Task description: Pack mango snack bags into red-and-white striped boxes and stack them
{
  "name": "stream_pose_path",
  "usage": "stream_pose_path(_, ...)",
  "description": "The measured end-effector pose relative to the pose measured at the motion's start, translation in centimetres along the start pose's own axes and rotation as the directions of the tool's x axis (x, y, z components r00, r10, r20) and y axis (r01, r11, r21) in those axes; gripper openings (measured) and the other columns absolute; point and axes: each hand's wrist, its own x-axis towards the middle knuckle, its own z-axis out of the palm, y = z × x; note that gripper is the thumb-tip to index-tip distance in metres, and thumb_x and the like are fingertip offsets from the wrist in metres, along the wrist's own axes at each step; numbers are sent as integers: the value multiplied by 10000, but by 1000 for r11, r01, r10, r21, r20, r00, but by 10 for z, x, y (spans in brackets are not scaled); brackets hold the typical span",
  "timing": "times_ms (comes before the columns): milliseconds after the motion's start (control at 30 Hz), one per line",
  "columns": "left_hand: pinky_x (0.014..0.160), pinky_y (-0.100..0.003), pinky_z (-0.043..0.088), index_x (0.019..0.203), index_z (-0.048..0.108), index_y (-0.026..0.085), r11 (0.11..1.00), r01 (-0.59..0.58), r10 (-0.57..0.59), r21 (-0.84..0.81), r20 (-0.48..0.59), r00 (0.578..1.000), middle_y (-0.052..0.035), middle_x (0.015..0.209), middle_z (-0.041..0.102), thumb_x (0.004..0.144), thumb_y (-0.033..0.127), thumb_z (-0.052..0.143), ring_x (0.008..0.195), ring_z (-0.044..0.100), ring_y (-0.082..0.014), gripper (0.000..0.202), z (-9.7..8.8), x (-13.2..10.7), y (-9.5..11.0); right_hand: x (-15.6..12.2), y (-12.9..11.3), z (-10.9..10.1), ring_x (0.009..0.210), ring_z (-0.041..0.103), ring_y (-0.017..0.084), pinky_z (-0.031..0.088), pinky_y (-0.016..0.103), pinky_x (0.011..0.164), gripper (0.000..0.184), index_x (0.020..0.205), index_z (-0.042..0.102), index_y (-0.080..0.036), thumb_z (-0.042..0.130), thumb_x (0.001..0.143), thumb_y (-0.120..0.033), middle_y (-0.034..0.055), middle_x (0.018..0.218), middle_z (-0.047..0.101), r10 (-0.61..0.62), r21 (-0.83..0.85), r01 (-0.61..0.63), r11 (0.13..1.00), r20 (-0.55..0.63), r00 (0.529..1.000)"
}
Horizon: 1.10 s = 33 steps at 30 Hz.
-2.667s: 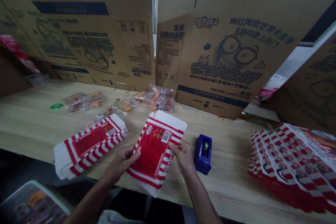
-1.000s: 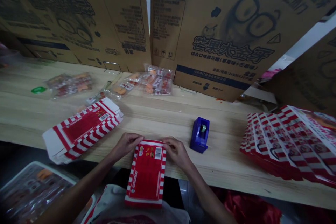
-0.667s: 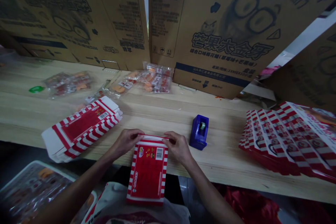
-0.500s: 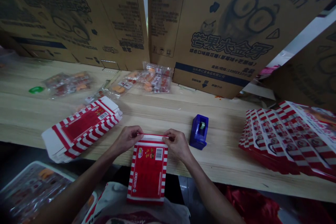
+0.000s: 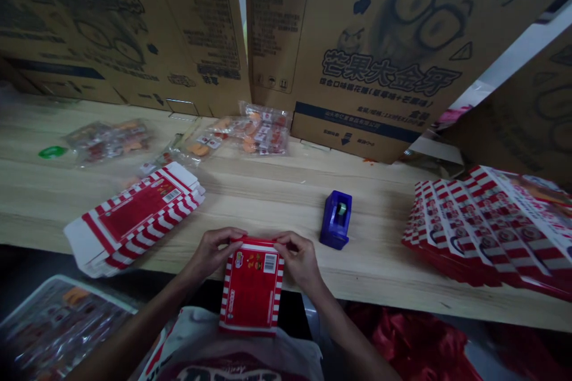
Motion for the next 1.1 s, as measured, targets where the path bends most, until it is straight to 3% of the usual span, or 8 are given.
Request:
stream_pose_path(267,788,-278,519,842,686,187,998,-67,67,6,-16,998,-84,955,708,835,256,597,910,665,-198,113,12,-13,-11,-35,10,20,996,644,211,509,355,884,49,853,647,-237,609,847,-267,64,1042,700,-84,-65,76,995,-129,988)
stream_pose_path(400,797,-285,517,812,697,205,996,-93,93,-9,-46,995,-71,940,712,815,251,632,903,667,-201,80,11,-17,-17,-37,3,1,1092,596,219,481,367,933,229,1049,631,-238,639,820,-256,83,1186,640,-148,-150,123,981,-162,976)
stream_pose_path(467,803,-284,516,814,702,207,997,-58,55,-53,-62,997,-65,937,712,806,263,648,899,665,-199,79,10,-16,-16,-31,3,-26,1017,602,212,498,350,856,278,1083,615,-221,641,814,-289,99,1168,624,-185,-224,100,970,-403,896)
stream_pose_path(567,805,-269,515,869,708,205,985,30,-45,-170,-86,995,-58,979,700,794,291,668,928,651,-195,121,10,-12,-12,-19,13,-75,805,581,181,481,302,683,239,930,652,-189,645,785,-377,84,985,634,-166,-261,-42,964,-723,671)
stream_pose_path(667,732,-250,532,940,706,201,944,112,-135,-309,-52,990,-47,972,688,782,327,681,873,650,-185,203,13,-9,-10,-4,31,-104,669,543,169,449,288,606,262,710,680,-168,713,670,-425,47,749,626,-38,-160,-134,978,-767,640)
stream_pose_path(767,698,-260,543,973,701,192,918,153,-175,-367,-29,984,-48,965,687,777,348,683,824,654,-185,252,14,-5,-8,7,46,-102,627,541,168,445,300,603,267,625,678,-163,744,600,-420,28,656,603,-3,-96,-114,989,-775,632)
stream_pose_path(867,694,-262,540,970,699,182,935,107,-153,-339,-112,982,-60,1000,690,771,366,683,845,656,-198,272,7,1,-2,7,52,-83,703,549,176,452,311,647,275,655,678,-156,714,632,-428,36,729,593,-16,-59,-58,997,-830,558)
stream_pose_path(1100,605,-248,519,965,679,167,976,98,-131,-196,-165,977,-56,894,690,748,428,691,729,639,-180,340,-34,37,12,-20,56,-52,976,544,215,441,352,827,239,665,656,-156,694,694,-391,81,1014,572,-68,-41,69,997,-885,461)
